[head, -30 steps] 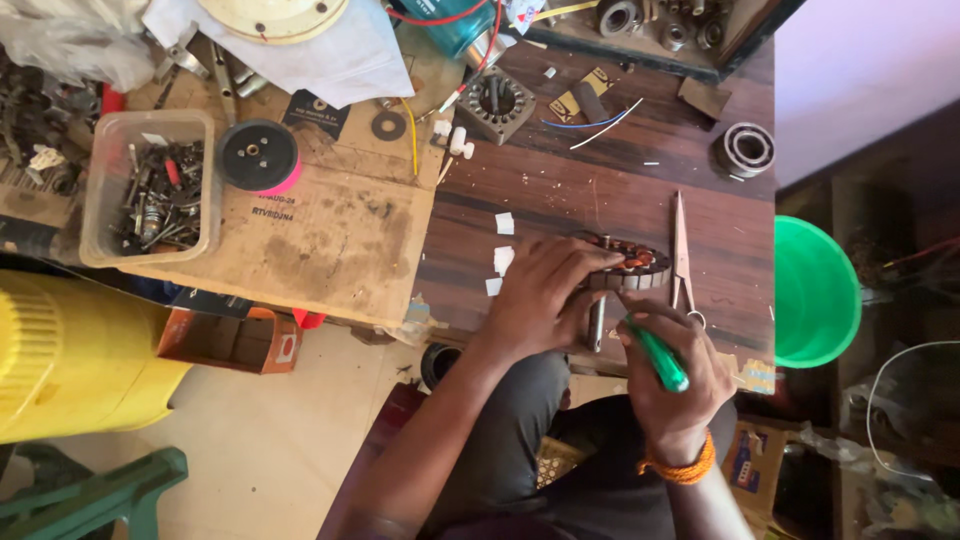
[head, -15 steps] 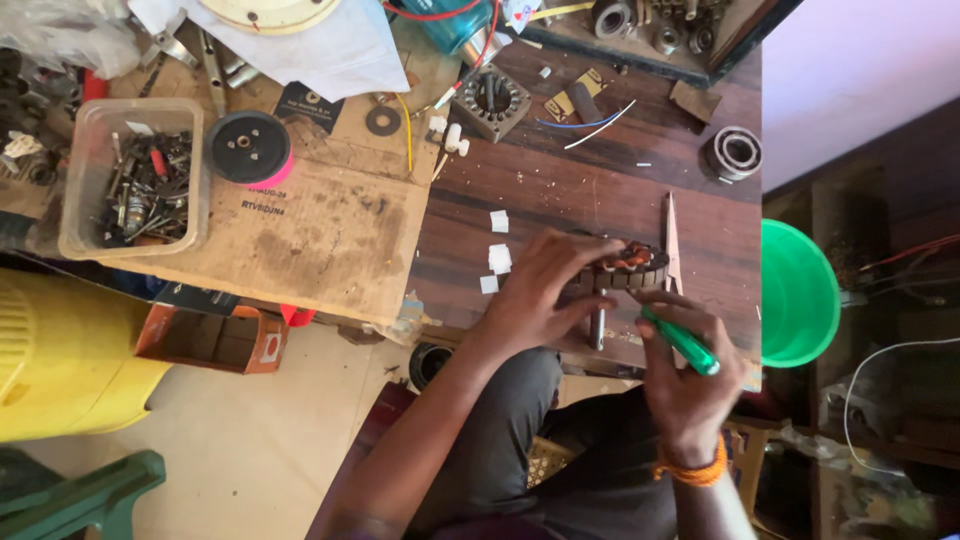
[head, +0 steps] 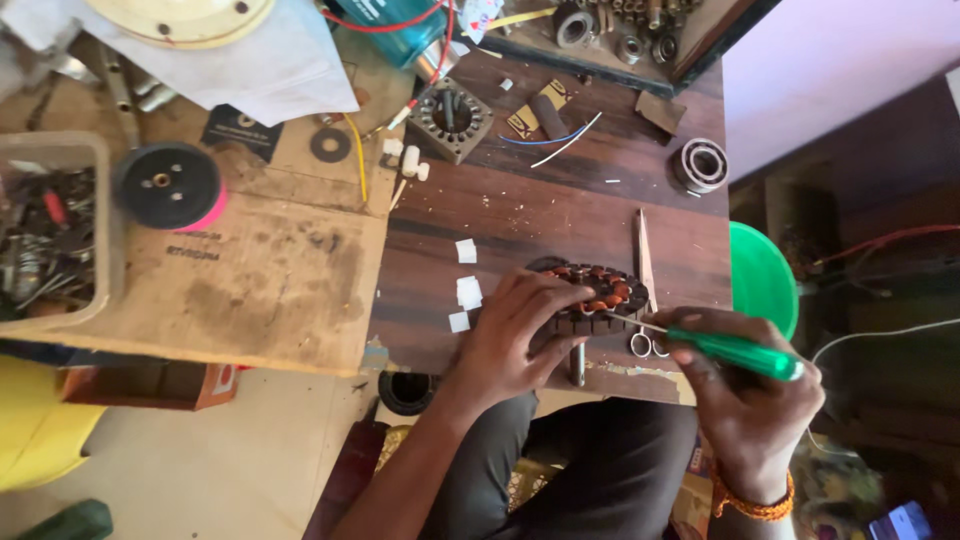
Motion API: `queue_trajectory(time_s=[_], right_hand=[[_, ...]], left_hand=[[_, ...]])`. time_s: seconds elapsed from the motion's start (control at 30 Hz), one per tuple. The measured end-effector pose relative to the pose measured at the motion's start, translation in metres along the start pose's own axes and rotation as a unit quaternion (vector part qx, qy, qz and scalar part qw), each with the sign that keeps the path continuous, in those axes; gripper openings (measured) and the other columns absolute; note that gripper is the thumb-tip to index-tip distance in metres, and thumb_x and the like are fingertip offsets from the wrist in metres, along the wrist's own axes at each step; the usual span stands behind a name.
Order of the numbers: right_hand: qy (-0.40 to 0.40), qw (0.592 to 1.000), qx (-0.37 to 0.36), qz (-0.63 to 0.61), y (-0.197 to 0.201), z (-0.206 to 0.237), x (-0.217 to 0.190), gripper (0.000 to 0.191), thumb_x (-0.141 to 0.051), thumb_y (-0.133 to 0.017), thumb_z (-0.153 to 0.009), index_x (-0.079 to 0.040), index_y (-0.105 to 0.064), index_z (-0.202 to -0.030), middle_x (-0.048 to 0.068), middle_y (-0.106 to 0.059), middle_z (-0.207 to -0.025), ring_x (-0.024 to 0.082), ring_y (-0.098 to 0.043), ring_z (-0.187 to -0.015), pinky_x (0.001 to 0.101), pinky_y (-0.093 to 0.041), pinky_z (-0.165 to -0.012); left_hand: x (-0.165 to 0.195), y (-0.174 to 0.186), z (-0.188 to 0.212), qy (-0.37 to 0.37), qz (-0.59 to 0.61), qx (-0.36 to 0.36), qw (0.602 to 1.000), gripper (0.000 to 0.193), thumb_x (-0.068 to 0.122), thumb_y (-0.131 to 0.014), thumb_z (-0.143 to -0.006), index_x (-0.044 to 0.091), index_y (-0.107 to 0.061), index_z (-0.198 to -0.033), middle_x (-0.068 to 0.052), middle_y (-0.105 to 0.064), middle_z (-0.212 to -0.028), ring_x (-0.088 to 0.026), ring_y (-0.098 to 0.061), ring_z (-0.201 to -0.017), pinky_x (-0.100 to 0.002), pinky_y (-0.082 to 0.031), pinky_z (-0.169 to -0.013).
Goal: The person sits at a workbench reworking an electric motor armature, using a green-handled screwdriver to pry and adjust the copper windings around the laminated core. They rotate the armature to work around it, then hold it on their lap and continue adjusting the windings by hand.
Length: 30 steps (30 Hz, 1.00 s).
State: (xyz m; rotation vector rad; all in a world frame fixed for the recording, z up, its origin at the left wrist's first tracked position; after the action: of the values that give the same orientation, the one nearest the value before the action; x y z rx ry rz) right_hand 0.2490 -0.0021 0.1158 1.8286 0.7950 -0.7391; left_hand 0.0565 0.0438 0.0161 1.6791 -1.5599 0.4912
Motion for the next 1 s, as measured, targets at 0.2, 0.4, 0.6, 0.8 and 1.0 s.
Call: queue_trajectory(time_s=[0.2, 0.4, 0.6, 0.8, 1.0], right_hand=[[0.0, 0.997, -0.076, 0.019, -0.013, -0.004, -0.006, 0.028, 0.002, -0.078, -0.085, 0.001, -0.07, -0.112, 0.013, -0.079, -0.109, 0.017, -0.078, -0.098, 0.0271, -0.064, -0.085], [0.014, 0.99, -0.081, 0.114, -0.015, -0.008, -0.006, 0.029, 0.003, -0.08, -0.083, 0.0, -0.071, -0.111, 0.011, -0.078, -0.106, 0.016, -0.076, -0.093, 0.0274, -0.061, -0.08], [0.064, 0.982, -0.13, 0.124, -0.018, -0.024, -0.01, 0.032, 0.004, -0.077, -0.085, -0.001, -0.069, -0.115, 0.008, -0.079, -0.108, 0.014, -0.078, -0.095, 0.0267, -0.063, -0.081], [0.216, 0.952, -0.146, 0.163, -0.027, -0.017, -0.043, 0.032, -0.003, -0.081, -0.081, -0.005, -0.07, -0.111, 0.009, -0.077, -0.107, 0.013, -0.076, -0.093, 0.0243, -0.061, -0.075], [0.134, 0.973, -0.149, 0.114, -0.037, -0.028, -0.041, 0.028, 0.0, -0.076, -0.089, -0.003, -0.069, -0.116, 0.004, -0.079, -0.105, 0.007, -0.075, -0.086, 0.0225, -0.06, -0.075]], left_hand=[[0.001, -0.003, -0.003, -0.016, -0.005, -0.022, 1.0, 0.056, 0.017, -0.082, -0.085, 0.015, -0.06, -0.136, -0.004, -0.064, -0.124, -0.028, -0.06, -0.121, -0.045, -0.043, -0.108], [0.003, -0.003, -0.003, -0.004, -0.021, -0.009, 1.0, 0.06, 0.007, -0.075, -0.078, 0.02, -0.065, -0.137, 0.0, -0.063, -0.125, -0.027, -0.057, -0.115, -0.042, -0.044, -0.109], [-0.001, -0.008, 0.0, -0.005, -0.032, -0.01, 0.999, 0.061, 0.007, -0.077, -0.076, 0.019, -0.066, -0.134, 0.003, -0.065, -0.122, -0.025, -0.058, -0.112, -0.041, -0.043, -0.099], [-0.001, -0.01, 0.001, 0.004, -0.017, 0.029, 0.999, 0.055, 0.015, -0.081, -0.083, 0.024, -0.065, -0.135, 0.005, -0.065, -0.121, -0.022, -0.059, -0.116, -0.042, -0.046, -0.104], [0.004, -0.004, -0.001, -0.002, -0.059, -0.004, 0.998, 0.056, 0.022, -0.084, -0.085, 0.018, -0.06, -0.136, -0.002, -0.061, -0.127, -0.03, -0.054, -0.117, -0.046, -0.043, -0.101]])
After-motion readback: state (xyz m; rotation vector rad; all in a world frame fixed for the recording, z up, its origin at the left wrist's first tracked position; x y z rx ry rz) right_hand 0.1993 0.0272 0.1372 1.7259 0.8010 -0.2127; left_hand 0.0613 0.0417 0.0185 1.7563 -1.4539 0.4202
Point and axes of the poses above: each hand's wrist, its own z-axis away from the middle knuckle, its own y-axis out of the back of the hand, x = y × z, the point moved 6 cm from there along -z, towards the middle knuckle
